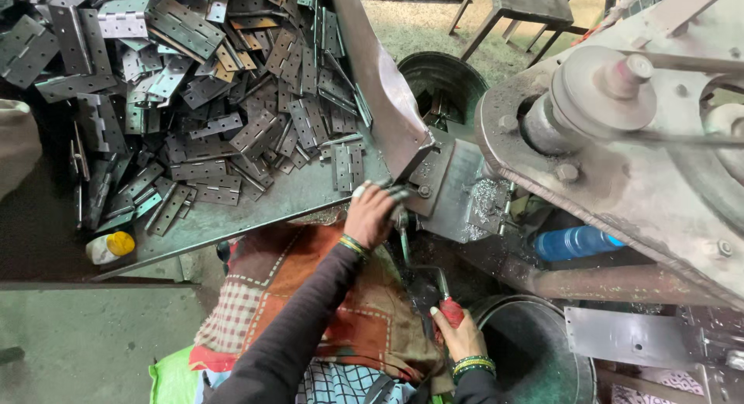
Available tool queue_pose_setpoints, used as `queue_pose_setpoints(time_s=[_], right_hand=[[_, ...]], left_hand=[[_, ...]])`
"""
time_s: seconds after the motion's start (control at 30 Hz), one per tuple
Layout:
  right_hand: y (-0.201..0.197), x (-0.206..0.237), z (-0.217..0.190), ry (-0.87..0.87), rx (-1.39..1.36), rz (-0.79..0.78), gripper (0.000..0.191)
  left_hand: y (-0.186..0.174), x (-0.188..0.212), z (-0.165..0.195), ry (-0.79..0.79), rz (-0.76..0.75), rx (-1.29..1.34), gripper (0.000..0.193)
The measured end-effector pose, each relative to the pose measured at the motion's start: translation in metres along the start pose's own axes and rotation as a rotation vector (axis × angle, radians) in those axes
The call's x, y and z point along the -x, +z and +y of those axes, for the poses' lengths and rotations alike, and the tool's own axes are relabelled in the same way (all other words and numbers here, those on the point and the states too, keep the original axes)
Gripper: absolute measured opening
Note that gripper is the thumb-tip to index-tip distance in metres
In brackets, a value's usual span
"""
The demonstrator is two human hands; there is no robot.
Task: The person repeatedly picks metal hinge pieces from a pile, places them into a press machine, and operates the lever to process them. The person then removes the processed pieces and places them into a bucket. The task is performed continuously throughout the clip.
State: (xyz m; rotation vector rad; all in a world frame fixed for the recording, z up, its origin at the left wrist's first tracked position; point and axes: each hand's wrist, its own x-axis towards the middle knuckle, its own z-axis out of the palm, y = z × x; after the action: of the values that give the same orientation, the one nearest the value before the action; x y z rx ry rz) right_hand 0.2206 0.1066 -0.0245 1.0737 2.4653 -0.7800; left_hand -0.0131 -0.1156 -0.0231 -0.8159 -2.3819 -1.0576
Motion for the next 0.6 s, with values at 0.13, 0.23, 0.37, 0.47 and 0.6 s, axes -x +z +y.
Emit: queue_pose_setpoints(time_s=[0.13, 0.23, 0.37, 0.47, 0.6], right_hand=[[0.000, -0.001, 0.000, 0.032, -0.031, -0.041, 0.075], [0.000, 0.003, -0.002, -0.008, -0.082, -0.014, 0.076], [0.002, 0.007, -0.001, 0.027, -0.076, -0.001, 0.077], [0.004, 0.006, 0.001, 0.007, -0.103, 0.014, 0.077], [0.006, 0.001, 0.005, -0.035, -0.076, 0.021, 0.075]], left_hand=[[-0.011, -0.040, -0.052, -0.247, 0.093, -0.398, 0.055], [-0.009, -0.059, -0.078, -0.359, -0.107, -0.421, 0.073], [-0.007, -0.072, -0.089, -0.383, -0.221, -0.438, 0.060], [-0.018, -0.076, -0.091, -0.464, -0.262, -0.475, 0.056], [-0.054, -0.073, -0.093, -0.441, -0.163, -0.434, 0.047]])
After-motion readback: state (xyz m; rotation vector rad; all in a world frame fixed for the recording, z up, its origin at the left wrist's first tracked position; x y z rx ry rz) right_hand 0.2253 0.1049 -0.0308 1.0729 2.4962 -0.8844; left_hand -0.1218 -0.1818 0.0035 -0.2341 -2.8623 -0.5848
